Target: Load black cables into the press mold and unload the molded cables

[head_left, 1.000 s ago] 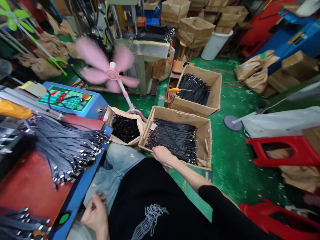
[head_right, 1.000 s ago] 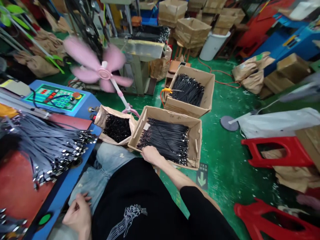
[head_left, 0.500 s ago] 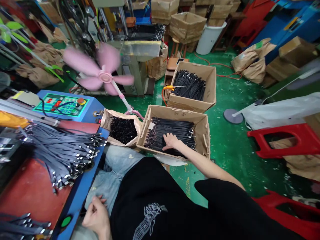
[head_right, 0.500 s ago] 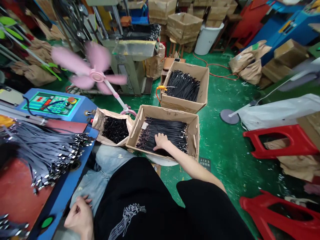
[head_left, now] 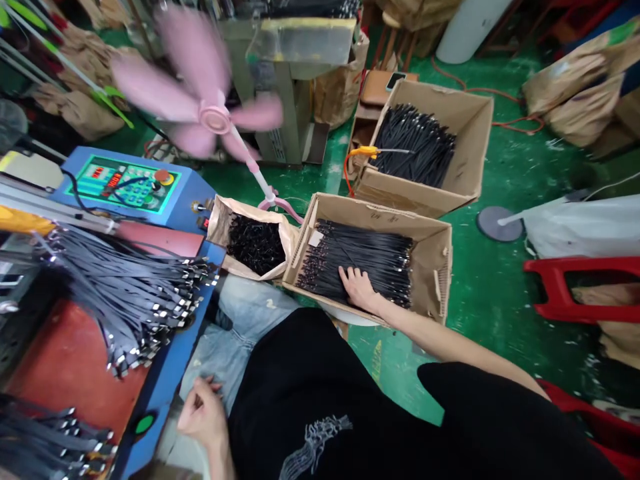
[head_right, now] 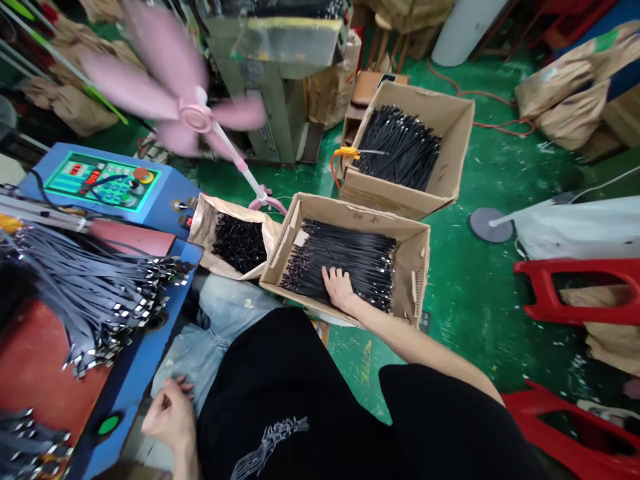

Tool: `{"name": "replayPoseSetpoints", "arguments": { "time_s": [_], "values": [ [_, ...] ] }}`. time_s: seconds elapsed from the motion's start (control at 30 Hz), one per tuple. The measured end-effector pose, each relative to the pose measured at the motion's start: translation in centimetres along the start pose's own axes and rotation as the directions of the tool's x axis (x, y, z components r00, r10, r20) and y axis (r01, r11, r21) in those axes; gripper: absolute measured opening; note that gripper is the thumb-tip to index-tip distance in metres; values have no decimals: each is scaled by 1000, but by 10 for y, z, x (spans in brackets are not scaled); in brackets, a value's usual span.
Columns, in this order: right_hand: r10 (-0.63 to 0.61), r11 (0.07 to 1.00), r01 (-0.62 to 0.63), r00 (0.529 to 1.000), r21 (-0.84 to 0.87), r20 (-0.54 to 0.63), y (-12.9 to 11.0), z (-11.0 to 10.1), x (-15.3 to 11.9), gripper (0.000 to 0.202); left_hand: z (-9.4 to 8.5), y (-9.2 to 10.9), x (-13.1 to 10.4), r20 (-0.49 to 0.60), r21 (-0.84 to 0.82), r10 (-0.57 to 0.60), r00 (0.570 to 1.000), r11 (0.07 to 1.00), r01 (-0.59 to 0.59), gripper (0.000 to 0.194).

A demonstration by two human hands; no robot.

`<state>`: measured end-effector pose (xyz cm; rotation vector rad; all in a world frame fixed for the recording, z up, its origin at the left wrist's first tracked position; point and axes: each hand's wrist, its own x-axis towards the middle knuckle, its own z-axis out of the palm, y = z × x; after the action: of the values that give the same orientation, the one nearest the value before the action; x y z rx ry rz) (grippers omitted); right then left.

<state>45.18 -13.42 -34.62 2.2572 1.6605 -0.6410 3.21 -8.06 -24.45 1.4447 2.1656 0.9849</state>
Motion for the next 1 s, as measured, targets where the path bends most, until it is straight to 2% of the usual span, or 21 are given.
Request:
{"name": "replayPoseSetpoints", "arguments": {
  "time_s": [0.1,0.27,0.37,0.47,0.6,0.67,0.83,1.0],
  "values": [
    [21,1000,-21,1000,23,-2,11,3,8,99,1,-2,2,-16,42,-24,1000,999,25,40],
    [23,998,-25,999,57,29,37,2,24,80,2,-7,7,-8,105,-57,998,993,57,40],
    [27,997,-31,998,70,55,45,-1,29,75,5,-6,10,3,132,-70,998,989,68,38],
    [35,997,-39,997,64,70,39,-2,25,81,8,-4,14,-14,148,-88,996,985,89,38],
    [54,998,-56,995,16,79,14,2,12,115,10,-7,18,-24,155,-121,992,980,123,33],
    [66,998,-64,994,-28,87,1,5,9,123,10,-11,19,-24,160,-136,990,977,139,31],
    [101,991,-91,990,-100,95,-13,9,13,118,12,-16,20,-49,169,-153,987,973,159,29],
    [94,992,-91,995,-91,30,7,7,23,110,13,-16,19,-74,163,-148,986,974,159,32]
  ]
}}
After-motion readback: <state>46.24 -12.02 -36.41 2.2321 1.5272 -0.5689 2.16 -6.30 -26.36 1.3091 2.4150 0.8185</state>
